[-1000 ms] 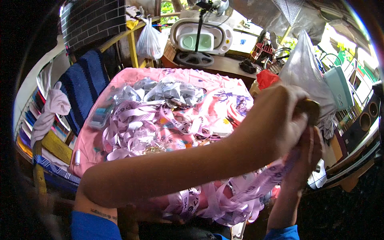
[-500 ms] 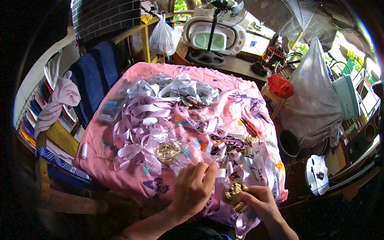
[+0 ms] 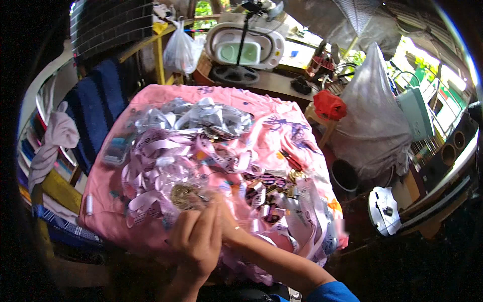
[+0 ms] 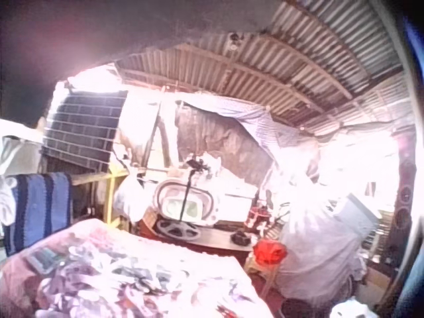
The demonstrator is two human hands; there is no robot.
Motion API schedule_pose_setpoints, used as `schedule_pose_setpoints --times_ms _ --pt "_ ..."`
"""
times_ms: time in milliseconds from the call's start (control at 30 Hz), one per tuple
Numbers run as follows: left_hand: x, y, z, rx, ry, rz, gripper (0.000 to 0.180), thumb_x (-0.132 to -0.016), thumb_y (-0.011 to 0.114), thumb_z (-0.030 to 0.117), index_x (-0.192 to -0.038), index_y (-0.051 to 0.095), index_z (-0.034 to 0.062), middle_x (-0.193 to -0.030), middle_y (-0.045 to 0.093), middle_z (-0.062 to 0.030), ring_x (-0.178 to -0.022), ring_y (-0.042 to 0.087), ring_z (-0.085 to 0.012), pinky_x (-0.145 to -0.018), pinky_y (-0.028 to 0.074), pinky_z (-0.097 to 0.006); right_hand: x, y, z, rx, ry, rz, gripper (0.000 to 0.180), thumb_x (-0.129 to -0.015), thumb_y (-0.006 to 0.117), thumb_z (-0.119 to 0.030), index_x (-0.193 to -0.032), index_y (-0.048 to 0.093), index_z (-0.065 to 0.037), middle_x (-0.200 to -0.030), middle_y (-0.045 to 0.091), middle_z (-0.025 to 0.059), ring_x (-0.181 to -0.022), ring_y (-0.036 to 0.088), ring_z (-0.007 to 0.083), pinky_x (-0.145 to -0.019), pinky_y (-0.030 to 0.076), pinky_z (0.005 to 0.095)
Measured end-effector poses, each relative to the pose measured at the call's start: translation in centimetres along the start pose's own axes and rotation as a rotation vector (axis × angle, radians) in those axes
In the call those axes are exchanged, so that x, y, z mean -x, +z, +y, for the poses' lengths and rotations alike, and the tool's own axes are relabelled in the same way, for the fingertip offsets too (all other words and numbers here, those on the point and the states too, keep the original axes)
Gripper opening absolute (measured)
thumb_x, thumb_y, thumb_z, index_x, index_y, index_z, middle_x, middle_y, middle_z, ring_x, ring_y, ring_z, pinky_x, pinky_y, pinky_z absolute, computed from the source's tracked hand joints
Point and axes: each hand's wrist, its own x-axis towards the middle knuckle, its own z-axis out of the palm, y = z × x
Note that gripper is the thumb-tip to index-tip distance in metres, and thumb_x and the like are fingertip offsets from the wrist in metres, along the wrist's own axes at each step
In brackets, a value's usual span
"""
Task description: The person assembles medals by attaching ribbons to medal bodies using a stapler. They repeatedly pick up ribbons and medals, align them, and staple them together on a pink cloth-covered table.
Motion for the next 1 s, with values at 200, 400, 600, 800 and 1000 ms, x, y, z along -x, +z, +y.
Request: schedule_pose_setpoints --times_ms 200,400,600,800,1000 --pt "0.6 -1.0 1.2 -0.03 -0.042 -0.008 0.017 -0.083 0.071 0.001 -0.1 0.07 -0.002 -0.072 0.055 -0.0084 -0.061 0.055 -0.0234 -0.054 0.044 -0.034 0.6 0.0 0.3 0.083 -0.158 -0.078 0.043 -0.091 0.052 -0.004 -0.133 0.045 -0.001 -0.135 0.044 0.021 -0.12 0.05 0.026 -0.091 0.045 0.0359" --pt "1.1 -2.7 1.0 -0.023 -0.091 -0.124 0.022 -0.081 0.067 0.0 -0.102 0.069 0.001 -0.076 0.056 -0.0094 -0.065 0.056 -0.0248 -0.058 0.045 -0.035 5.5 -11.2 -15.4 0.241 0.01 -0.669 0.048 -0.087 0.059 -0.001 -0.135 0.053 -0.005 -0.141 0.047 0.0239 -0.126 0.053 0.0321 -0.099 0.045 0.0373" --pt "-1.0 -3.8 6.1 0.022 0.132 -0.341 0.035 -0.075 0.07 0.006 -0.109 0.065 0.0052 -0.097 0.056 -0.0115 -0.088 0.056 -0.0309 -0.075 0.046 -0.043 5.5 -17.3 -13.5 1.016 0.264 -0.014 0.018 -0.078 0.072 -0.026 -0.086 0.069 -0.01 -0.086 0.062 0.0108 -0.082 0.063 0.0307 -0.072 0.05 0.0438" --pt "-7.5 0.0 3.8 0.106 0.192 -0.614 0.02 -0.08 0.067 0.009 -0.099 0.066 0.0029 -0.097 0.062 -0.0154 -0.09 0.06 -0.0345 -0.08 0.048 -0.044 6.5 -18.8 -10.1 1.086 0.197 -0.18 0.041 -0.071 0.078 -0.023 -0.102 0.058 -0.004 -0.101 0.057 0.0148 -0.099 0.056 0.0348 -0.083 0.047 0.0435" --pt "-11.3 13.5 -4.4 -0.103 0.411 -1.427 0.029 -0.073 0.073 0.028 -0.09 0.07 0.0051 -0.081 0.069 -0.0141 -0.08 0.067 -0.0344 -0.072 0.052 -0.044 5.4 -16.5 -9.9 1.131 0.201 -0.189 0.051 -0.068 0.078 -0.028 -0.107 0.053 -0.006 -0.104 0.055 0.0168 -0.101 0.055 0.0351 -0.081 0.047 0.0442"
